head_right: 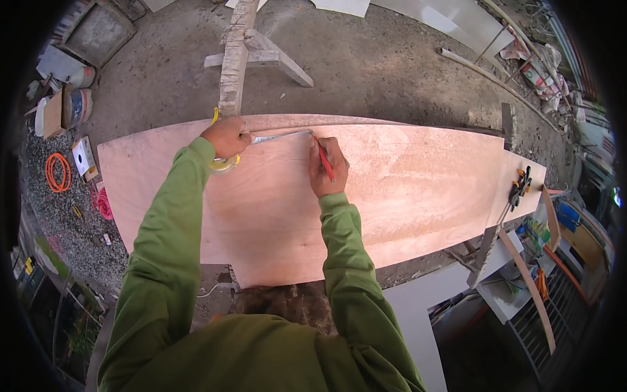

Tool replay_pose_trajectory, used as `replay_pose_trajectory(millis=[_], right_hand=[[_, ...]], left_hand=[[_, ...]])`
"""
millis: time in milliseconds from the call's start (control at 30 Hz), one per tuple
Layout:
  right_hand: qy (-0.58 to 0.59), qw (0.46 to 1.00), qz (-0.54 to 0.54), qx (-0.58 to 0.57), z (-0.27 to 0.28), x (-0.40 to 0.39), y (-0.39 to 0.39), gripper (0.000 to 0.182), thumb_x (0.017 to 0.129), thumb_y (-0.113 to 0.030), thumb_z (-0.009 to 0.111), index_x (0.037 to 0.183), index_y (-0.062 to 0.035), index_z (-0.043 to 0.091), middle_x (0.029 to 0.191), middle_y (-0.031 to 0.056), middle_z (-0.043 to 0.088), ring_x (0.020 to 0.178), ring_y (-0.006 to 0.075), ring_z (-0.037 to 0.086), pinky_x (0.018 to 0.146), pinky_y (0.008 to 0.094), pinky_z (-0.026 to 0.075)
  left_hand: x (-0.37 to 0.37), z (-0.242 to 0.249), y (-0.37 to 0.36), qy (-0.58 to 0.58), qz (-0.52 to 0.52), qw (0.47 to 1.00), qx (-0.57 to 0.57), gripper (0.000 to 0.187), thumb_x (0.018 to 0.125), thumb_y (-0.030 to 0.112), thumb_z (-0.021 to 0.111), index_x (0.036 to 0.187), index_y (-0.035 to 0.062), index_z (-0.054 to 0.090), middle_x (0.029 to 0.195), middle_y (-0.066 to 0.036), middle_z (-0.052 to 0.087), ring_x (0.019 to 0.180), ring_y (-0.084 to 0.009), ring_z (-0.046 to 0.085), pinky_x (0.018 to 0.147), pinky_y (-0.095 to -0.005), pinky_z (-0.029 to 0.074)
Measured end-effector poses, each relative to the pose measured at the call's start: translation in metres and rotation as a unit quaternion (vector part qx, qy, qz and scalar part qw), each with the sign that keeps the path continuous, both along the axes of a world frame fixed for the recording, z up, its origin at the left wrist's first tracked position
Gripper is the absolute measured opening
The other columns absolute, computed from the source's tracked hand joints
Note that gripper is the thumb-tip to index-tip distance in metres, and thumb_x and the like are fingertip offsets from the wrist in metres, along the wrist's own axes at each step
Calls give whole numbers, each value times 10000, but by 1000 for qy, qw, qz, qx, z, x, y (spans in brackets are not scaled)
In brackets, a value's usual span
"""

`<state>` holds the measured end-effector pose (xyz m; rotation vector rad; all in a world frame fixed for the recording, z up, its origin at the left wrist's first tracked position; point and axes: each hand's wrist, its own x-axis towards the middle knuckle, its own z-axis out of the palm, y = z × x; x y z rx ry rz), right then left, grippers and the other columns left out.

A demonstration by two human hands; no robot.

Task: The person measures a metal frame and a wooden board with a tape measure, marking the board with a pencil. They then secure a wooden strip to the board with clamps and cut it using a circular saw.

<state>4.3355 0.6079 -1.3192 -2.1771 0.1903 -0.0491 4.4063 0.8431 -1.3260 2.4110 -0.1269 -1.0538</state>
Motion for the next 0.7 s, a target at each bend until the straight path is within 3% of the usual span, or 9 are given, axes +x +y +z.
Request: replay_pose_trajectory(millis=[500,700], right_hand=[[-3,1000,5,3,2,1,0,142,889,-146,609,822,-45,535,625,135,568,548,265,576,544,313,459],[14,1000,16,-3,2,3,-3,183,899,-177,599,805,-41,521,611,127,558,541,262,568,543,317,456]], left_hand=[[-5,-8,2,-28,23,999,-5,270,813,239,603,773,-25,643,739,-224,625,728,-359,621,672,-428,464],[-5,-8,2,12,27,1000,-7,268,812,241,610,763,-22,634,737,-221,625,728,-357,622,682,-431,467]])
